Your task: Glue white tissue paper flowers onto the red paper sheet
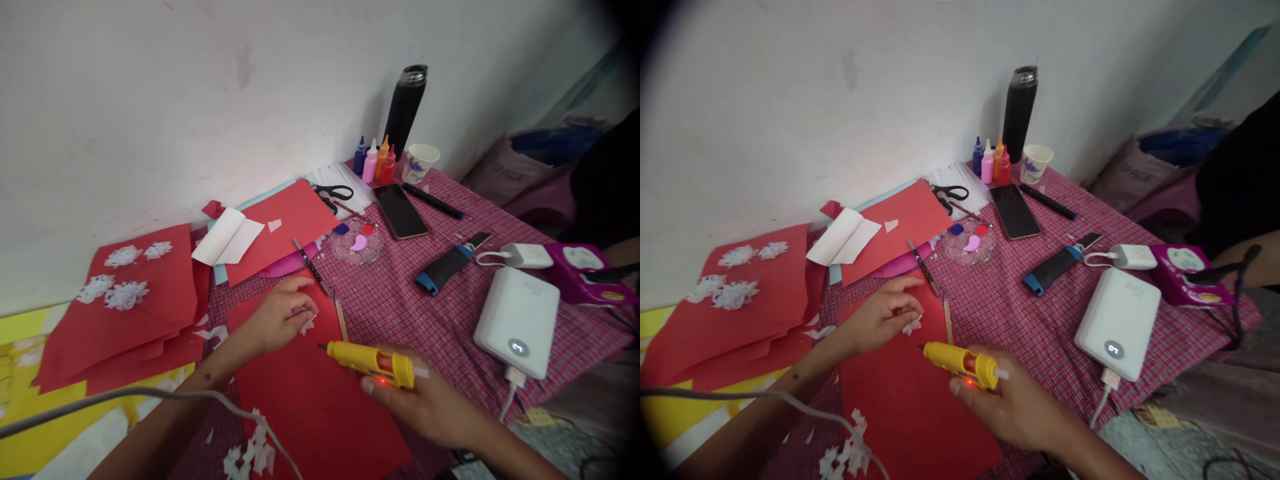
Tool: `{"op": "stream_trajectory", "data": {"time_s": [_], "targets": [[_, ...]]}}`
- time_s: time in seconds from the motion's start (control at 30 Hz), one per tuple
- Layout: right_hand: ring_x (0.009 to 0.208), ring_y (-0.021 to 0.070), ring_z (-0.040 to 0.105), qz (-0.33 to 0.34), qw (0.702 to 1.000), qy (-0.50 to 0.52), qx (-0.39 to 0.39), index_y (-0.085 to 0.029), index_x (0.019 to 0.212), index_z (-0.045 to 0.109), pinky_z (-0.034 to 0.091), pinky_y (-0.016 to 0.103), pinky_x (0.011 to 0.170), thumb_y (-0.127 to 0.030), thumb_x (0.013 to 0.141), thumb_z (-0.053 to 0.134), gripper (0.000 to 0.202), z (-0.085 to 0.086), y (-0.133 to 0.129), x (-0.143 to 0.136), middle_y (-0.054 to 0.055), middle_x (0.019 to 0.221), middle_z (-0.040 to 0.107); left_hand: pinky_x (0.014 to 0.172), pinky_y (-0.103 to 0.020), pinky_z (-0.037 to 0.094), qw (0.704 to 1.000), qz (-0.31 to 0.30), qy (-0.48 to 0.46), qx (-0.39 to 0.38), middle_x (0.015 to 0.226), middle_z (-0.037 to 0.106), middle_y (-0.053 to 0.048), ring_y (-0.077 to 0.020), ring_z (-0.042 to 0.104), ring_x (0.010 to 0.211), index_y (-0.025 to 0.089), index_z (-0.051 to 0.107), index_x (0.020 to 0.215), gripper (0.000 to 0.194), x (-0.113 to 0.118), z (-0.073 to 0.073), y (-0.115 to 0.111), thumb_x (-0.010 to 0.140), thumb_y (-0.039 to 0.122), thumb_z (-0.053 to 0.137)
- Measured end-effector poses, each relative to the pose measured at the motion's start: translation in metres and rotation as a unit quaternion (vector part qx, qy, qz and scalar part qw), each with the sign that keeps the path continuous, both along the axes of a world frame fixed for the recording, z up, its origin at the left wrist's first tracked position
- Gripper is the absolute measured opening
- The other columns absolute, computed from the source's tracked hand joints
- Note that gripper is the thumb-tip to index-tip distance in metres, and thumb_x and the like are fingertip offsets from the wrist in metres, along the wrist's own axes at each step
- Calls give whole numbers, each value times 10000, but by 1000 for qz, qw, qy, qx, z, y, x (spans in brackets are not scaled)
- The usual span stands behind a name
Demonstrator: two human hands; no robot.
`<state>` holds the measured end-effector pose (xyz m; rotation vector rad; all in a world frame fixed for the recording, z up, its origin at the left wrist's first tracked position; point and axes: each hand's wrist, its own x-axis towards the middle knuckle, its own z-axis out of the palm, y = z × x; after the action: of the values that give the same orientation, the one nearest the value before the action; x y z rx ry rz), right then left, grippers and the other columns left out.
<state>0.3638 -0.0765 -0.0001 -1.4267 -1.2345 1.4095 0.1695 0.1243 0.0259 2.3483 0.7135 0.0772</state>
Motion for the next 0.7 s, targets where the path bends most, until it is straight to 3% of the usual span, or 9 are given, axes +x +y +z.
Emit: {"op": "stream_trajectory", "data": {"time_s": [0.2, 0.37, 0.7], "targets": [[680, 133, 530, 23, 1000, 2, -7, -190, 955, 647, 461, 243, 614, -398, 960, 563, 224, 0, -1, 1, 7, 806, 601, 929, -343, 548, 1000, -20, 8, 9, 1388, 568, -75, -211, 645, 1117, 206, 754, 891, 201, 5, 1, 2, 901, 191, 553], [635, 119, 471, 41, 999, -23, -1, -185, 929, 619, 412, 239, 573, -357, 970, 541, 193, 3, 1, 2, -14, 749, 538, 999, -391, 498, 995, -72, 11, 64, 1309, 591, -95, -260, 552, 1245, 208, 763, 841, 203, 7, 1, 5, 894, 172, 571], [638, 131, 519, 21, 999, -39, 6, -195, 956, 671, 449, 239, 586, -367, 949, 570, 200, 5, 1, 2, -1, 752, 591, 983, -386, 447, 987, -120, 55, 91, 1078, 614, -79, -252, 544, 1169, 204, 695, 736, 223, 8, 6, 4, 901, 153, 554]]}}
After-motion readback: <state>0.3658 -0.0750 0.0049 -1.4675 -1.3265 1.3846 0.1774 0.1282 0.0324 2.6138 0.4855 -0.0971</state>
